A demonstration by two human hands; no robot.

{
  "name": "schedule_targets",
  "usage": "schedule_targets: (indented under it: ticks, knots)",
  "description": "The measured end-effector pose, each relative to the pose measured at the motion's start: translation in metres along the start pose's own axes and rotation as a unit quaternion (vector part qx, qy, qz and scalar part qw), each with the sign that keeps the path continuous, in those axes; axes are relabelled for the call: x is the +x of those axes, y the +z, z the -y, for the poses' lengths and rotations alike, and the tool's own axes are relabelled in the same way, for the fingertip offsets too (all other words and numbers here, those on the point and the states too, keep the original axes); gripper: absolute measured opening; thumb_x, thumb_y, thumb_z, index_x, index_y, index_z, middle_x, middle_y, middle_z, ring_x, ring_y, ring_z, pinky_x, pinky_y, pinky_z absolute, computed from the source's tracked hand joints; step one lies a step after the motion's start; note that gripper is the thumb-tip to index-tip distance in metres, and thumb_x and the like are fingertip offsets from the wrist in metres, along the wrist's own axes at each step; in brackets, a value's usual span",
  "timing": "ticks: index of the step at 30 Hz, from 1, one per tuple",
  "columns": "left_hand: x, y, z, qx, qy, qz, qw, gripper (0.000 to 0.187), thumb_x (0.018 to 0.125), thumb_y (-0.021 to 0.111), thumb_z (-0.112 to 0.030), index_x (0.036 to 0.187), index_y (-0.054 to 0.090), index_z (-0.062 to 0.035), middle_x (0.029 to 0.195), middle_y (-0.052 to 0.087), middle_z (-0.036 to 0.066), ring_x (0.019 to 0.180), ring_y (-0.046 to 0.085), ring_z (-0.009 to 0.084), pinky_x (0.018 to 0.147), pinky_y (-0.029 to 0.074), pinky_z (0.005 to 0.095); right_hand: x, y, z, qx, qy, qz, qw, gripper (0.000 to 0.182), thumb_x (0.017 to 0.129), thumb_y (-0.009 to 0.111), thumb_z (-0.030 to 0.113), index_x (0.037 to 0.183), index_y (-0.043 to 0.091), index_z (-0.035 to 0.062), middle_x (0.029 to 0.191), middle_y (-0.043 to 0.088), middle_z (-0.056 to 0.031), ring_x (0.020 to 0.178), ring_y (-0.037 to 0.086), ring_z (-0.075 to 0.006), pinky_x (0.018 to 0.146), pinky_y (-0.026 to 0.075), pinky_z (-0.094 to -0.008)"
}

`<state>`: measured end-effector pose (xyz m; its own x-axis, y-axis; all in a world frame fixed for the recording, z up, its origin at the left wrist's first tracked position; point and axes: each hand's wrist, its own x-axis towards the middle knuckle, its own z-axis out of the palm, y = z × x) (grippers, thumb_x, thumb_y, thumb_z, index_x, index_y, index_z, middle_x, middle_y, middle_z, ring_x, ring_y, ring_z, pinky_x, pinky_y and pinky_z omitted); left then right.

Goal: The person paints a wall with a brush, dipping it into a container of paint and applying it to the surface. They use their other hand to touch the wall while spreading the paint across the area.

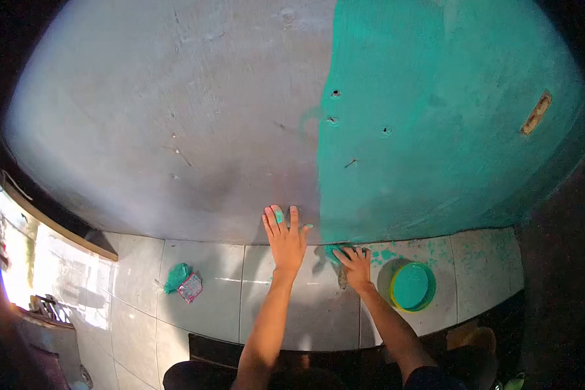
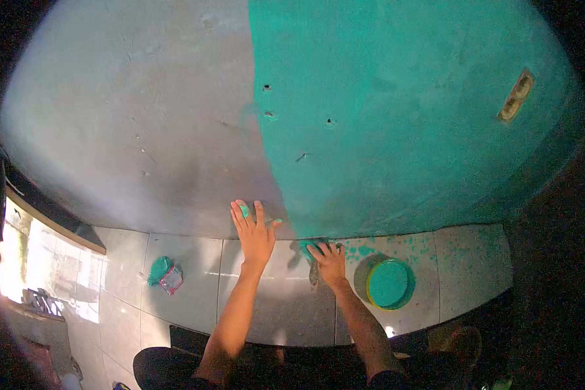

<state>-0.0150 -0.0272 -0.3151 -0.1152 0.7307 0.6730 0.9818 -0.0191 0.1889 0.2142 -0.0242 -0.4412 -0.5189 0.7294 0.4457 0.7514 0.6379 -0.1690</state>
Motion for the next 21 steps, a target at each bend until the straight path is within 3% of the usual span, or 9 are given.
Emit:
schedule_targets:
  ticks: [10,12,16,18,21]
  knots:
    - [0.0,0.0,0.001,0.008,-0.002,0.006,1.0,0.071,0.093,0.068,-0.036,0.151,0.038,-0.008,0.156,0.023,0.036,0.145,0.019,0.0556,0.119,0.019,0.0653,0.018,-0.001,-0.01,0.019,-0.038,-0.018,0.999,0.064,0.074,0.075,0.009,0.134,0.061,0.0281,0.127,0.058,-0.0001,0.112,0.05,-0.0258,0.097,0.036,-0.0554]
    - [-0.001,0.0,0.001,0.006,-0.002,0.01,1.0,0.071,0.093,0.067,-0.037,0.151,0.038,-0.0076,0.156,0.024,0.036,0.145,0.019,0.0556,0.119,0.019,0.0652,0.02,-0.006,-0.009,0.027,-0.029,-0.013,0.999,0.062,0.073,0.07,-0.002,0.129,0.065,0.025,0.123,0.061,-0.001,0.104,0.051,-0.0258,0.092,0.036,-0.0539]
    - [0.0,0.002,0.001,0.014,0.003,-0.004,1.0,0.069,0.093,0.067,-0.036,0.149,0.041,-0.0069,0.156,0.024,0.037,0.146,0.018,0.0547,0.119,0.018,0.065,0.026,-0.012,-0.007,0.028,-0.029,-0.02,0.999,0.062,0.073,0.07,-0.003,0.129,0.065,0.0253,0.123,0.06,-0.0007,0.104,0.051,-0.0259,0.088,0.036,-0.0521]
    - [0.0,0.0,0.002,0.016,0.0,0.002,1.0,0.068,0.094,0.067,-0.036,0.149,0.042,-0.0066,0.156,0.024,0.037,0.147,0.017,0.0544,0.119,0.018,0.065,0.028,-0.019,-0.005,0.002,-0.037,-0.078,0.996,0.065,0.071,0.07,-0.002,0.13,0.065,0.0266,0.123,0.06,-0.0003,0.103,0.051,-0.0256,0.085,0.035,-0.0496]
    - [0.0,-0.002,0.0,0.003,-0.015,0.039,0.999,0.067,0.094,0.066,-0.035,0.149,0.041,-0.0063,0.157,0.022,0.037,0.147,0.016,0.054,0.119,0.017,0.0648,0.036,-0.039,0.0,0.012,-0.024,-0.084,0.996,0.068,0.073,0.07,0.001,0.134,0.061,0.0291,0.122,0.061,-0.0007,0.102,0.054,-0.0261,0.09,0.036,-0.0534]
